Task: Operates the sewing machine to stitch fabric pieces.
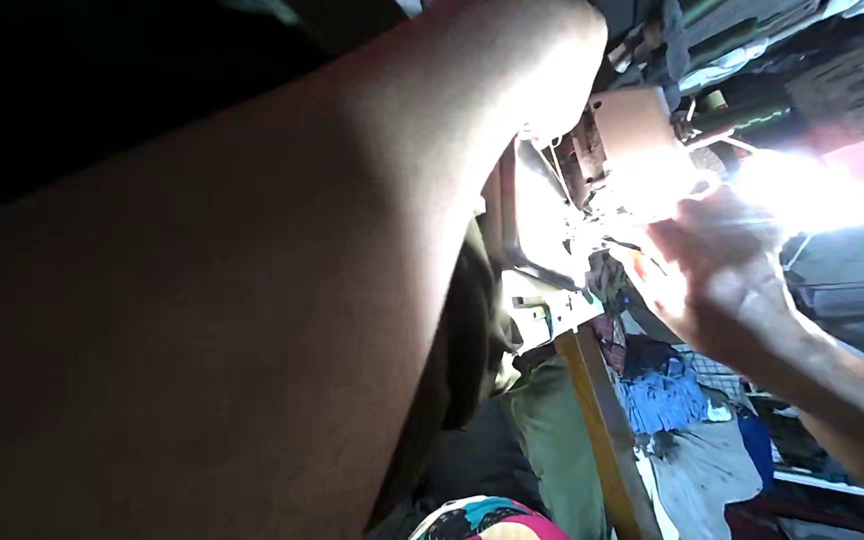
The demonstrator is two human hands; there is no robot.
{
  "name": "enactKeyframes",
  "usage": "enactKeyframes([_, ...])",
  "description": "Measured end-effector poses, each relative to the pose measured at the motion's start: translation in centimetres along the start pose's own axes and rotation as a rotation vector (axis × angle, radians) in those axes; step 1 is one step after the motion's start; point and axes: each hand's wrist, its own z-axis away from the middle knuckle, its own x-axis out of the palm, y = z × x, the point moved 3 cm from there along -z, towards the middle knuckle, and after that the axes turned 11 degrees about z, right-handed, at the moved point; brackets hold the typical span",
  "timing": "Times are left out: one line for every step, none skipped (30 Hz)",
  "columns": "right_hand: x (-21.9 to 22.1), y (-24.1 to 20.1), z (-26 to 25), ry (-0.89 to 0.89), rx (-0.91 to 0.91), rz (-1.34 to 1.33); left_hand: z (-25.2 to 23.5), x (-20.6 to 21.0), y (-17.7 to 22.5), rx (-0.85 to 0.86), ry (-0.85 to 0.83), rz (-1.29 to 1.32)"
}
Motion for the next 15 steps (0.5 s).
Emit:
enactKeyframes([-0.4, 0.2, 0.6, 0.031, 0.029, 0.011, 0.7, -0.3, 1.3, 0.051, -0.026, -0.058])
enactKeyframes([-0.9, 0.3, 1.3, 0.059, 0.054, 0.013, 1.5, -0.6, 2.4, 0.102, -0.048, -0.086])
enactKeyframes([-1.2, 0.3, 1.9, 0.081, 0.074, 0.01, 2.0, -0.8, 2.9, 0.145, -0.052, -0.109])
enactKeyframes([-1.4, 0.4, 2.6, 0.098, 0.09, 0.003, 2.3, -0.9, 3.2, 0.174, -0.045, -0.124])
enactKeyframes([-1.5, 0.5, 3.3, 0.11, 0.1, 0.007, 2.5, -0.9, 3.1, 0.2, -0.022, -0.139])
enactKeyframes([-1.4, 0.6, 3.9, 0.116, 0.111, 0.006, 2.7, -0.9, 3.0, 0.215, -0.006, -0.145])
enactKeyframes([-1.1, 0.7, 4.4, 0.119, 0.125, -0.007, 2.8, -0.9, 3.0, 0.21, 0.0, -0.152])
enactKeyframes([-0.7, 0.9, 5.0, 0.12, 0.14, -0.036, 3.0, -1.1, 3.1, 0.187, -0.018, -0.154])
enactKeyframes([-0.3, 1.2, 5.5, 0.121, 0.158, -0.07, 3.1, -1.2, 3.3, 0.156, -0.037, -0.148])
enactKeyframes([0.1, 1.5, 5.9, 0.124, 0.169, -0.113, 3.1, -1.2, 3.3, 0.13, -0.051, -0.146])
enactKeyframes([0.3, 1.8, 6.2, 0.135, 0.181, -0.142, 3.2, -1.2, 3.3, 0.103, -0.061, -0.141])
enactKeyframes([0.3, 2.0, 6.4, 0.154, 0.195, -0.167, 3.3, -1.2, 3.2, 0.092, -0.063, -0.133])
enactKeyframes([0.3, 2.2, 6.7, 0.176, 0.214, -0.182, 3.3, -1.2, 3.1, 0.083, -0.058, -0.128])
enactKeyframes([0.2, 2.4, 7.0, 0.204, 0.235, -0.195, 3.4, -1.1, 3.1, 0.073, -0.057, -0.13])
enactKeyframes([0.2, 2.4, 7.3, 0.235, 0.253, -0.207, 3.4, -1.1, 3.1, 0.063, -0.052, -0.127])
